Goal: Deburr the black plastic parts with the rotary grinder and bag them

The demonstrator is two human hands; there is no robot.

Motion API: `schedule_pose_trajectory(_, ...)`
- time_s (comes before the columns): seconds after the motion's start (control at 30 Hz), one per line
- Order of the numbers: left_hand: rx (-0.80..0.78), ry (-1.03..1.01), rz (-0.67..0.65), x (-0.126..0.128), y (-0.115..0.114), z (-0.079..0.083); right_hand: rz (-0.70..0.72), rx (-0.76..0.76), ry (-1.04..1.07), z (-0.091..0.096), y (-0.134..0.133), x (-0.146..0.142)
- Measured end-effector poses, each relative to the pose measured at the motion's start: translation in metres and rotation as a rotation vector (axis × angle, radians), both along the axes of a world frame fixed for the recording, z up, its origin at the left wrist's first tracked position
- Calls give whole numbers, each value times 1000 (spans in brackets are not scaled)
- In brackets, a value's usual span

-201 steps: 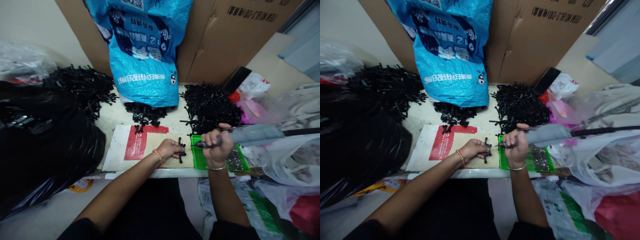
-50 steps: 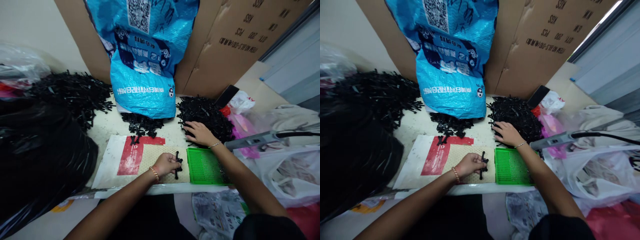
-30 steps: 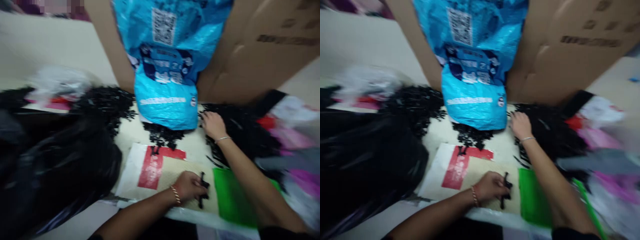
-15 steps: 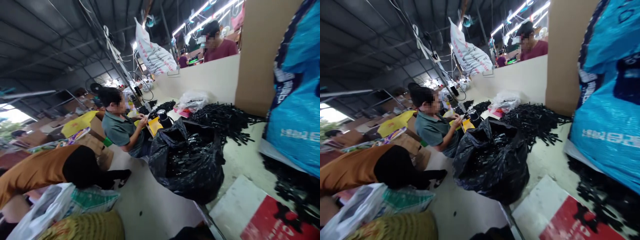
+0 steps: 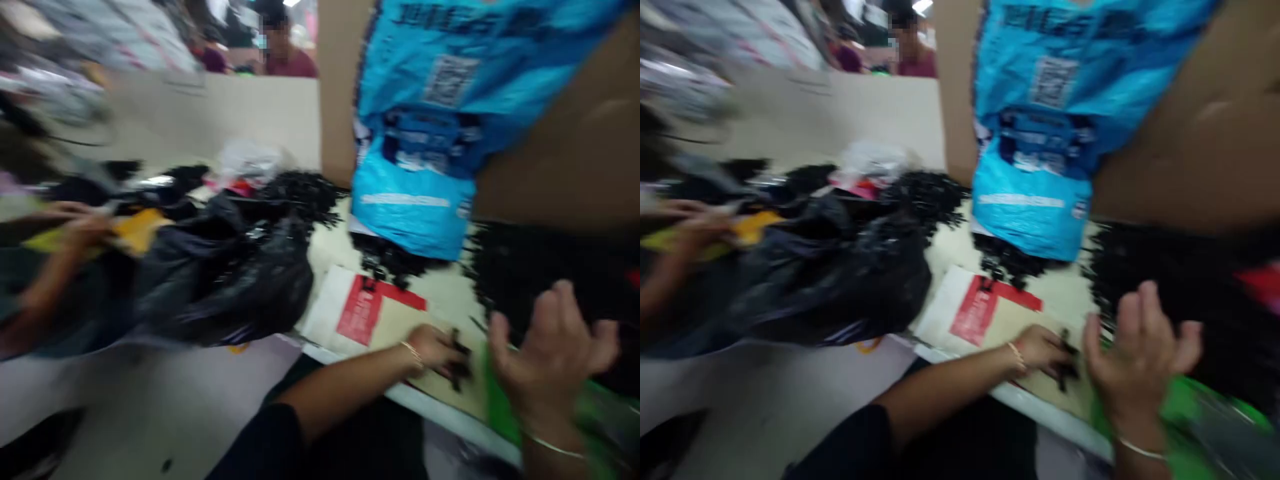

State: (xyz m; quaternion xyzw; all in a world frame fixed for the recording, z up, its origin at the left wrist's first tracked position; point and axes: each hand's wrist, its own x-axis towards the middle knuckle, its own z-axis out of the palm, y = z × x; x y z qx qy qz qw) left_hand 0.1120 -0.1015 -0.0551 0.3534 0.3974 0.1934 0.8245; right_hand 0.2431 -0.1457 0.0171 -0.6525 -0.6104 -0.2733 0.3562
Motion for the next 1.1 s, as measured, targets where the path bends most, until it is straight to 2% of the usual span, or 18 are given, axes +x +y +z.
schedule_pose_trajectory(0.03, 5, 24, -91, 12, -7, 2, -52, 173, -122, 3, -29, 9)
schedule_pose_trajectory(0.1, -4, 64, -122, 22, -10, 5, -133, 524, -241, 3, -72, 22)
schedule_pose_trajectory(0.13, -17, 60, -134, 23, -9, 7, -188, 546, -150, 1, -85, 28)
schedule_pose_trajectory(0.17, -27, 61, -136, 22, -6, 9, -232, 531, 3, -2, -92, 33)
schedule_pose_trajectory(0.23, -38, 62, -140, 18, -4, 13, -238, 319, 387, -6, -91, 44)
schedule_pose_trajectory(0.3, -36, 71, -135, 15, -4, 17, -123, 130, 644, -7, -75, 52)
schedule_pose_trajectory(0.4, -19, 83, -117, 15, -8, 20, 68, -27, 833, 0, -41, 57)
schedule_pose_trajectory(0.47, -15, 79, -110, 17, -10, 19, 137, -81, 871, 6, -28, 57)
schedule_pose_trajectory(0.57, -26, 60, -107, 18, -11, 17, 55, -28, 702, 12, -30, 53)
schedule_pose_trajectory(0.67, -26, 57, -89, 17, -11, 17, -98, 354, 324, 6, -45, 40)
schedule_pose_trajectory(0.7, -22, 57, -83, 17, -12, 16, -72, 415, 203, 1, -45, 33)
schedule_pose_trajectory(0.73, -15, 54, -80, 17, -12, 15, -8, 385, 106, -4, -42, 27)
schedule_pose_trajectory(0.77, -5, 49, -80, 17, -13, 13, 77, 263, 40, -9, -34, 22)
schedule_pose_trajectory(0.8, 5, 43, -83, 18, -13, 11, 162, 56, 2, -13, -21, 20)
schedule_pose_trajectory(0.87, 20, 34, -101, 20, -13, 6, 180, -262, 25, -19, 15, 28)
schedule_pose_trajectory(0.97, 33, 53, -105, 24, -16, 1, -65, -430, -20, -23, 74, 61)
schedule_pose_trajectory(1.03, 130, -6, -151, 21, -17, 3, -196, -535, -123, -26, 115, 74)
schedule_pose_trajectory(1.1, 360, -180, -327, 10, -10, 9, -124, -535, -250, -33, 166, 56)
